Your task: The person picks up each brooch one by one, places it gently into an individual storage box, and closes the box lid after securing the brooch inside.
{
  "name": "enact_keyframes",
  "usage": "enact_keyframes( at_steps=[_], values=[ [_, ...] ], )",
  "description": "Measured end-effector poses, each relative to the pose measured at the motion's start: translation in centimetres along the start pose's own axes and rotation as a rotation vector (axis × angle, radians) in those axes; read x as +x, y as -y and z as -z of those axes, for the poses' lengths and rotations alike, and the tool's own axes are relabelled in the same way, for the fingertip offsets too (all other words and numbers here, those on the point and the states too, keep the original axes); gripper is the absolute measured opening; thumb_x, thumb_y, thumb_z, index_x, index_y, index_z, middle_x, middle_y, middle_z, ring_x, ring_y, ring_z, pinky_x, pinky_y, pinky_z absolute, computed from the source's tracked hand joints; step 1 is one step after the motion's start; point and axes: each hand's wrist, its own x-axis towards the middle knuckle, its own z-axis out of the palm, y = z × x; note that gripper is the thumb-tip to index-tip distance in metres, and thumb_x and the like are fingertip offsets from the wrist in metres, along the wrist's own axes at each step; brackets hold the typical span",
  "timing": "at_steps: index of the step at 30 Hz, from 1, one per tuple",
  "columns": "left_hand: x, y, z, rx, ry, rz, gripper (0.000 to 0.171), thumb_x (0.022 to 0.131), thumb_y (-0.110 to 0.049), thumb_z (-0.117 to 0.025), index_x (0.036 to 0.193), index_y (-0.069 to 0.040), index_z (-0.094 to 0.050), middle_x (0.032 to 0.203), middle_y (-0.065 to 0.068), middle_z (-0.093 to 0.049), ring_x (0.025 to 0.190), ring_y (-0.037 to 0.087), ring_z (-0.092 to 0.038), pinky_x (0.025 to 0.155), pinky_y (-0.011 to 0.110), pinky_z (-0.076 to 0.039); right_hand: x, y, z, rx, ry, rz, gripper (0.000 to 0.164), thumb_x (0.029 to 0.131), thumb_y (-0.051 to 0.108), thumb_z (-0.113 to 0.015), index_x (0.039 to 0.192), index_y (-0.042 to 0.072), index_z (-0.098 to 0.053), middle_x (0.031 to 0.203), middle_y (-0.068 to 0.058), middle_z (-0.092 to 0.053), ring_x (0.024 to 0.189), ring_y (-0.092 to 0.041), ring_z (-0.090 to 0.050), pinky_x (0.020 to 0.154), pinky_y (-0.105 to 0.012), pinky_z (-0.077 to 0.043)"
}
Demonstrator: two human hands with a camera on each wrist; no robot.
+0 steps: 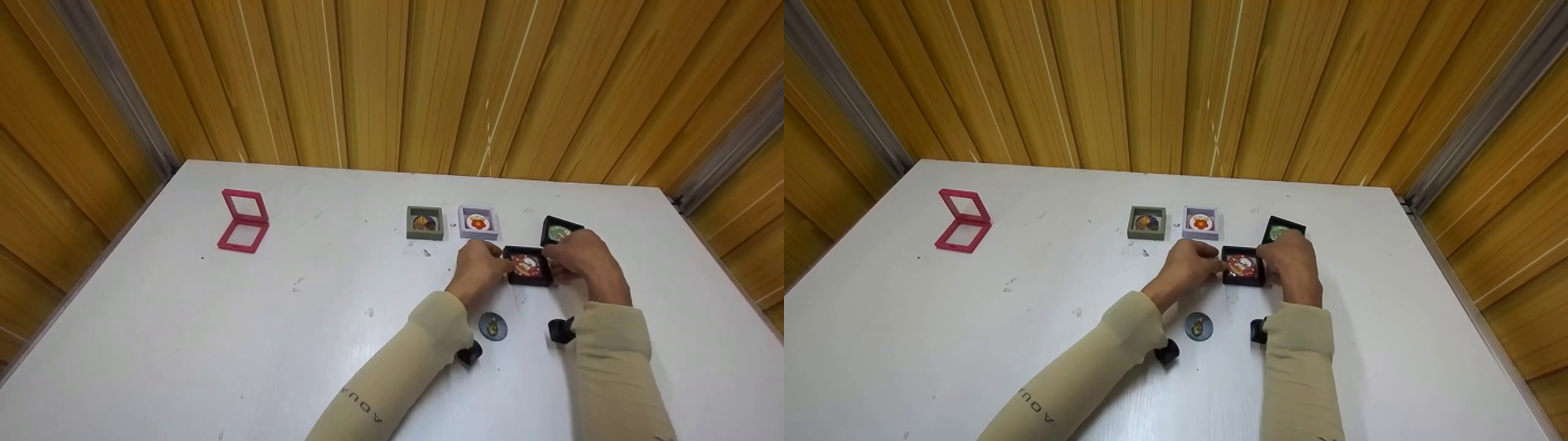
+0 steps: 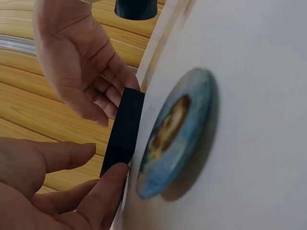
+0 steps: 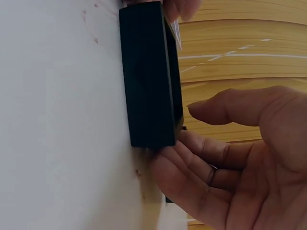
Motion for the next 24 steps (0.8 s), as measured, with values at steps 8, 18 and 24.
enact_keyframes(
  at_steps=[8, 18, 24],
  values=[
    [0.1, -1.0, 2.9, -0.007, -0.047, -0.073, 0.032, 0.093, -0.006, -0.082, 0.124, -0.001, -0.077, 0.104, 0.004, -0.073, 0.089, 0.013, -0.064, 0.080, 0.027, -0.057, -1.3, 1.7, 0.3, -0.136, -0.022, 0.050, 0.028, 0.096, 0.015, -0.069, 0.109, -0.010, -0.070, 0.093, -0.014, -0.071, 0.080, -0.018, -0.067, 0.074, -0.034, -0.053],
    [0.3, -2.0, 7.6, -0.049, -0.123, -0.146, 0.029, 0.098, -0.007, -0.077, 0.127, -0.004, -0.074, 0.109, 0.003, -0.071, 0.095, 0.014, -0.066, 0.086, 0.024, -0.058, -2.4, 4.0, -1.2, -0.156, 0.081, 0.137, 0.022, 0.092, 0.011, -0.074, 0.107, -0.006, -0.073, 0.092, -0.010, -0.070, 0.081, -0.020, -0.065, 0.074, -0.035, -0.056],
    [0.8, -1.5, 9.9, -0.015, -0.152, -0.190, 0.033, 0.100, -0.008, -0.076, 0.132, -0.004, -0.072, 0.117, 0.007, -0.070, 0.106, 0.018, -0.065, 0.090, 0.024, -0.057, -3.0, 4.8, -2.4, -0.215, 0.163, 0.162, 0.017, 0.093, 0.011, -0.079, 0.102, -0.002, -0.074, 0.090, -0.010, -0.069, 0.082, -0.023, -0.064, 0.075, -0.035, -0.057]
  ],
)
